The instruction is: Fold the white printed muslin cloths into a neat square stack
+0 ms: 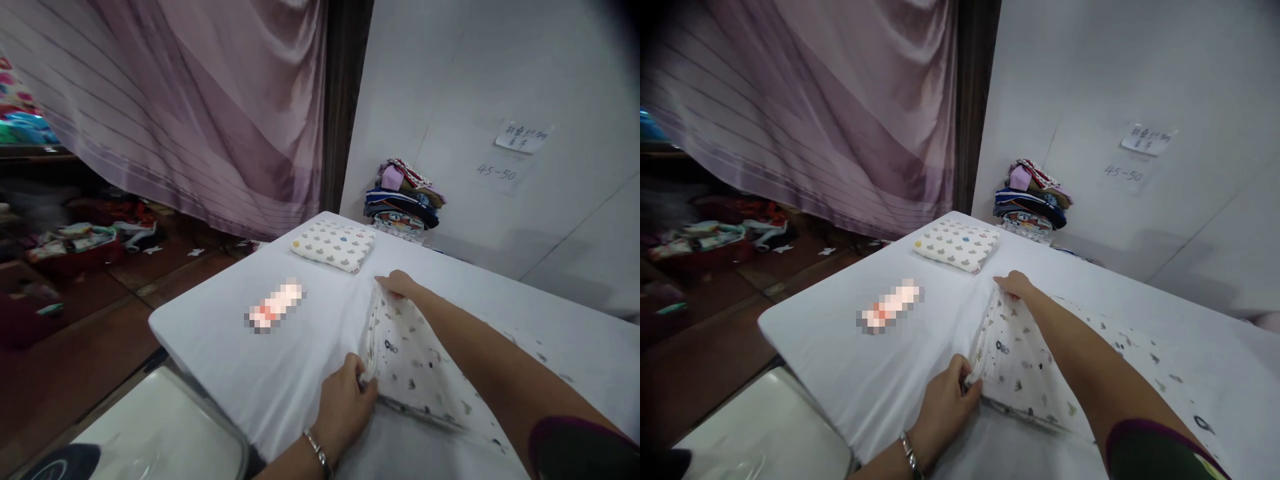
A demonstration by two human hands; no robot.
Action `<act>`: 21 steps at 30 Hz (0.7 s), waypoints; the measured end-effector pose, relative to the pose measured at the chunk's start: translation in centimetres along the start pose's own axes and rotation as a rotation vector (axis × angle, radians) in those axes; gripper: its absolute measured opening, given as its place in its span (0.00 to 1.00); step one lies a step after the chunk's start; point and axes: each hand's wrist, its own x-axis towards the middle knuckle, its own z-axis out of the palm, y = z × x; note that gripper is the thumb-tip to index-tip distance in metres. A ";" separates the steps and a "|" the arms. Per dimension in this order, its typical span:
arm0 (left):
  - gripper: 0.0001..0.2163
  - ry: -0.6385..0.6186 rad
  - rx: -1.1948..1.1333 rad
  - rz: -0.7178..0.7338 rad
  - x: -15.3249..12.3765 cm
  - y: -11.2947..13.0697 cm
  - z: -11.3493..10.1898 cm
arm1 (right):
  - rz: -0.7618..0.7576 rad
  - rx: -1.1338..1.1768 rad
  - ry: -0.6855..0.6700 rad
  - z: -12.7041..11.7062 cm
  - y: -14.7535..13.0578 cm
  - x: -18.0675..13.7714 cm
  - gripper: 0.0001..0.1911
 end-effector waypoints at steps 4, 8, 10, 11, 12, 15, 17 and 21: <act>0.06 -0.025 -0.025 0.025 -0.1 0.0 -0.2 | 0.019 -0.134 -0.055 -0.1 -0.8 1.6 0.22; 0.06 -0.053 -0.047 0.023 -0.1 -0.1 -0.4 | 0.015 -0.239 -0.072 0.1 -1.3 2.7 0.12; 0.06 -0.065 -0.065 0.015 -0.1 -0.1 -0.5 | -0.006 -0.280 -0.039 0.3 -1.3 3.1 0.11; 0.06 -0.070 -0.074 0.012 -0.1 -0.2 -0.5 | -0.019 -0.302 -0.017 0.5 -1.3 3.1 0.11; 0.06 -0.071 -0.081 0.010 -0.1 -0.2 -0.5 | -0.031 -0.323 0.003 0.7 -1.3 3.1 0.12; 0.05 -0.077 -0.087 0.016 0.0 -0.3 -0.5 | -0.059 -0.380 0.054 1.2 -1.1 2.7 0.16; 0.05 -0.082 -0.077 0.012 0.1 -0.3 -0.5 | -0.073 -0.413 0.065 1.3 -1.1 2.3 0.18; 0.05 -0.078 -0.053 0.005 0.1 -0.4 -0.5 | -0.112 -0.494 0.045 0.8 -1.4 1.8 0.17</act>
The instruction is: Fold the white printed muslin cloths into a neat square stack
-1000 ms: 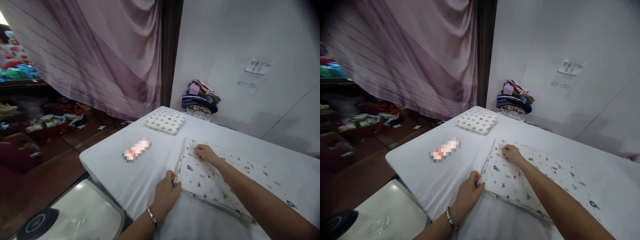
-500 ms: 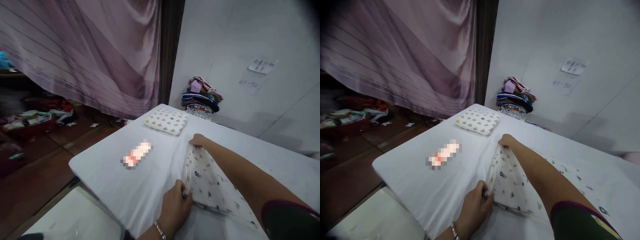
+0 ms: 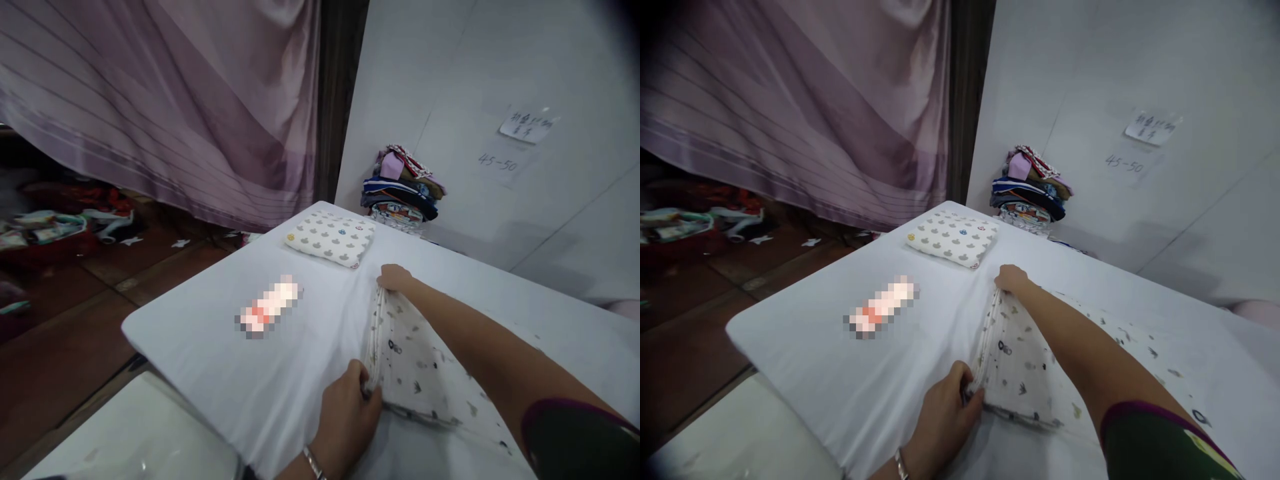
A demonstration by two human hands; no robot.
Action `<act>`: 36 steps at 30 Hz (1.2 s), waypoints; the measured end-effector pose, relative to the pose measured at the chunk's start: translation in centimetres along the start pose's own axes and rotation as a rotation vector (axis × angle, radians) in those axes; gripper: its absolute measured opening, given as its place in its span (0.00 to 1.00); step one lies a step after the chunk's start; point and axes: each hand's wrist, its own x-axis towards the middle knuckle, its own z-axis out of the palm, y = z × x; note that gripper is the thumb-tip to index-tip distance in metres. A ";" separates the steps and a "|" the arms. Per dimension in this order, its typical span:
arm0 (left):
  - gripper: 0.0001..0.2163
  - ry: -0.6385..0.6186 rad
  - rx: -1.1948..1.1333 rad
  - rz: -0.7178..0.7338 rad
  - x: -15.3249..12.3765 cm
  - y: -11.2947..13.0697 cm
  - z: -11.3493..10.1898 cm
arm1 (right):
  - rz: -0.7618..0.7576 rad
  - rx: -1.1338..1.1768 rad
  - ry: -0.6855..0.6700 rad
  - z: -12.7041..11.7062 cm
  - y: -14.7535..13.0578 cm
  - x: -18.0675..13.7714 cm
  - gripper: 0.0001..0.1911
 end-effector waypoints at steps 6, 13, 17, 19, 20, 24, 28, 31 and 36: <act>0.05 0.001 0.016 0.008 -0.1 0.1 0.0 | -0.056 -0.142 -0.029 -1.8 -1.2 0.5 0.17; 0.05 -0.022 0.010 -0.023 0.0 0.4 -0.4 | -0.107 -0.221 -0.095 -1.9 -3.0 1.5 0.13; 0.05 -0.039 0.004 -0.025 0.0 0.4 -0.5 | -0.149 -0.182 -0.031 -1.2 -3.2 1.9 0.12; 0.05 -0.037 0.004 -0.025 0.0 0.3 -0.5 | -0.158 -0.146 -0.008 -1.1 -2.8 2.0 0.11; 0.05 -0.037 0.003 -0.023 0.1 0.3 -0.4 | -0.158 -0.127 -0.001 -1.0 -2.6 2.0 0.10; 0.04 -0.040 0.000 -0.007 0.1 0.3 -0.4 | -0.131 -0.041 0.012 -0.6 -1.5 2.0 0.11; 0.05 -0.027 0.016 -0.026 0.1 0.4 -0.4 | -0.116 0.103 0.037 -0.4 -0.9 1.6 0.12; 0.05 -0.006 0.036 -0.035 0.1 0.4 -0.4 | -0.125 0.247 0.091 -0.5 0.1 0.3 0.10; 0.07 -0.022 0.101 -0.021 0.2 0.3 -0.4 | -0.125 0.383 0.268 1.8 1.9 -5.4 0.21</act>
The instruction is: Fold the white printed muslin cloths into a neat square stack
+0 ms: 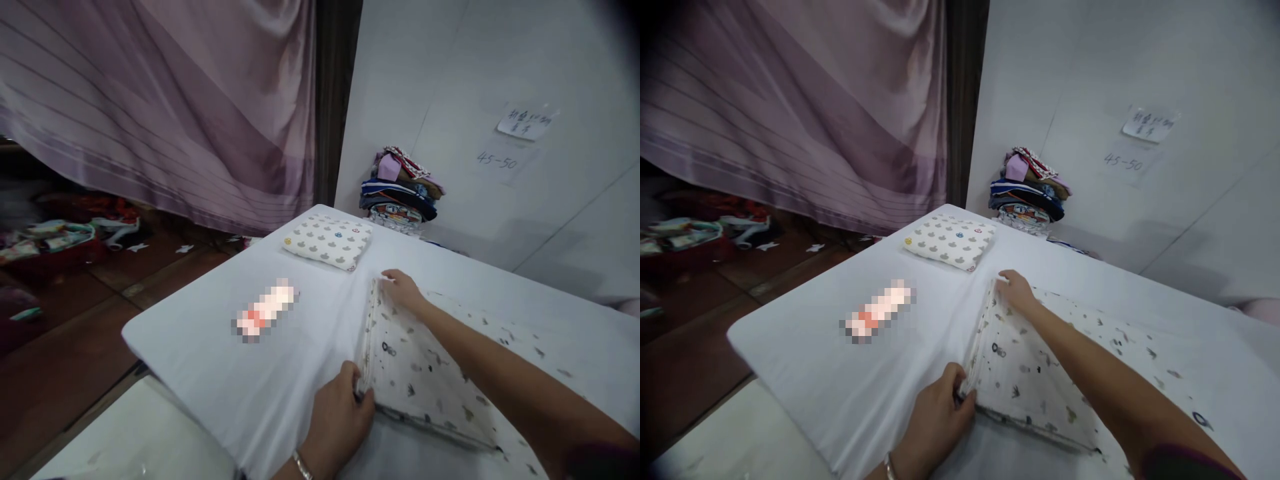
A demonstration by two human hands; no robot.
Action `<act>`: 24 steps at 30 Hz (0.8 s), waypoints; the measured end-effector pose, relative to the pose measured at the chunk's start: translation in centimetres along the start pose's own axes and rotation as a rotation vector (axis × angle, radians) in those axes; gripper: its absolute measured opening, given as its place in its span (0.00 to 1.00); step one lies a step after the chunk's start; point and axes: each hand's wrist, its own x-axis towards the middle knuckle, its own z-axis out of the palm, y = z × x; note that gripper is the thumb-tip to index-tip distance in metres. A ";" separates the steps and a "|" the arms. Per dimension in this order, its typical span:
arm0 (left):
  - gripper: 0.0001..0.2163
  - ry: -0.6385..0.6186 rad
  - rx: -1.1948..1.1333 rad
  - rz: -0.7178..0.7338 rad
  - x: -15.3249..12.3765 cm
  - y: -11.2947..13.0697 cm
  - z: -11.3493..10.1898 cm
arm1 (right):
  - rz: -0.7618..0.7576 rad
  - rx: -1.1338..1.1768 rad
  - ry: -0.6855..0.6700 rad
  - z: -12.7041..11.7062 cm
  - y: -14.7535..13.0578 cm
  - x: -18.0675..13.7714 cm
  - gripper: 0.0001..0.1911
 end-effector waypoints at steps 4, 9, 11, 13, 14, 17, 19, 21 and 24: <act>0.11 -0.023 0.061 0.054 -0.1 0.1 0.1 | -0.162 0.002 0.025 2.9 0.3 -5.3 0.32; 0.15 -0.062 0.095 0.115 -0.3 0.6 -0.8 | -0.173 -0.011 -0.032 5.8 0.1 -6.6 0.39; 0.15 -0.111 0.118 0.110 0.6 0.8 -2.1 | -0.171 0.015 -0.017 6.1 0.2 -6.3 0.39; 0.19 -0.093 0.156 0.089 2.4 1.2 -3.4 | -0.168 0.070 0.005 6.2 0.4 -6.1 0.37; 0.20 -0.057 0.179 0.083 3.7 1.5 -4.0 | -0.162 0.112 0.014 6.1 0.5 -6.1 0.36; 0.19 0.052 0.231 0.118 8.1 2.4 -4.5 | -0.131 0.271 0.077 5.3 0.7 -5.9 0.30; 0.17 0.064 0.245 0.122 10.7 3.3 -3.8 | -0.072 0.377 0.139 4.4 0.8 -5.6 0.25; 0.16 0.063 0.250 0.116 12.4 4.1 -2.8 | 0.015 0.445 0.159 3.4 0.8 -5.0 0.19; 0.14 0.078 0.245 0.116 13.0 5.0 -1.3 | 0.118 0.496 0.081 2.5 0.6 -4.0 0.16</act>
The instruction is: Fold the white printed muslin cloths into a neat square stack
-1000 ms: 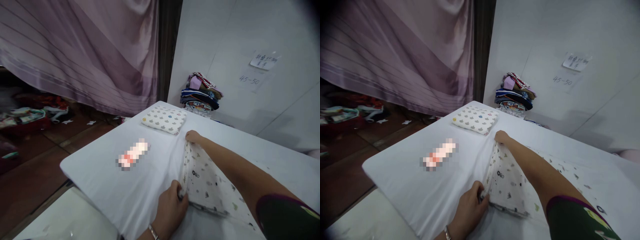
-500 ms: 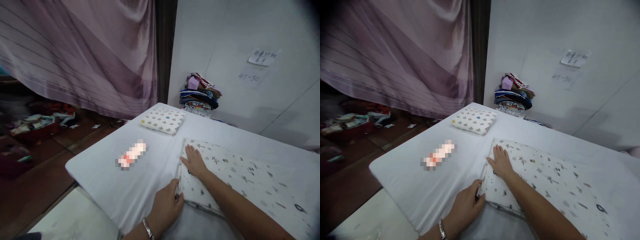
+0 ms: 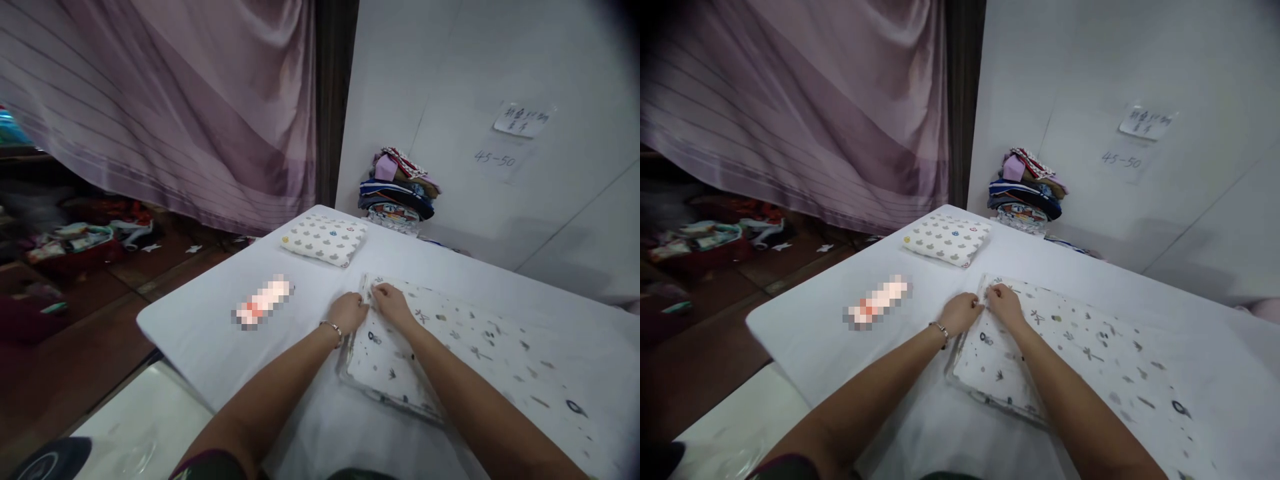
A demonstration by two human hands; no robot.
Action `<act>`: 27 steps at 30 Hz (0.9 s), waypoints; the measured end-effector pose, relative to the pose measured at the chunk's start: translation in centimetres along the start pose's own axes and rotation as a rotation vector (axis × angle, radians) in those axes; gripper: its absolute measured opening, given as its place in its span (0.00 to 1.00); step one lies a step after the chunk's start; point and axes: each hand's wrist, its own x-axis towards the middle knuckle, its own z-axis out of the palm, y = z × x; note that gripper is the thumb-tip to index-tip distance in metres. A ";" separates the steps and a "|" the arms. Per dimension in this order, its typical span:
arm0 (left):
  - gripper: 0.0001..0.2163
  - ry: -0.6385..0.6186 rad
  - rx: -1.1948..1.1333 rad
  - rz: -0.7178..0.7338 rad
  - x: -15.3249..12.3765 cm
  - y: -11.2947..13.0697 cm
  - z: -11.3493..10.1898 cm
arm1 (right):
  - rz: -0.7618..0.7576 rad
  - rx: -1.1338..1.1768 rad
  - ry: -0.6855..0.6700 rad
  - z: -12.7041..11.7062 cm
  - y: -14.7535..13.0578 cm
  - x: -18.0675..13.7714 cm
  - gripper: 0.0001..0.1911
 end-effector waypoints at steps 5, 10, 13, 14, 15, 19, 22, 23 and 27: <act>0.12 0.123 -0.056 0.032 -1.2 1.1 1.4 | 0.133 0.105 -0.132 0.8 -0.2 1.3 0.19; 0.13 0.029 -0.358 0.064 -0.4 0.5 2.2 | 0.201 0.263 -0.116 0.6 0.6 1.1 0.08; 0.13 0.060 -0.343 -0.035 1.1 -0.5 1.7 | 0.218 0.362 -0.121 0.2 1.1 0.8 0.05; 0.12 0.067 -0.320 -0.051 1.7 -0.8 1.4 | 0.223 0.389 -0.123 0.1 1.2 0.7 0.05; 0.11 0.066 -0.300 -0.055 2.3 -1.1 1.2 | 0.228 0.413 -0.124 0.1 1.3 0.7 0.06; 0.09 0.046 -0.234 -0.056 4.4 -0.9 0.8 | 0.234 0.479 -0.121 0.4 1.4 0.8 0.05; 0.10 0.044 -0.193 -0.069 5.6 -0.4 1.0 | 0.234 0.508 -0.113 0.5 1.5 0.9 0.04; 0.11 0.042 -0.183 -0.073 6.0 -0.2 1.1 | 0.233 0.515 -0.111 0.5 1.5 0.9 0.04; 0.10 0.033 -0.163 -0.087 6.9 0.0 1.5 | 0.221 0.531 -0.105 0.5 1.4 0.8 0.05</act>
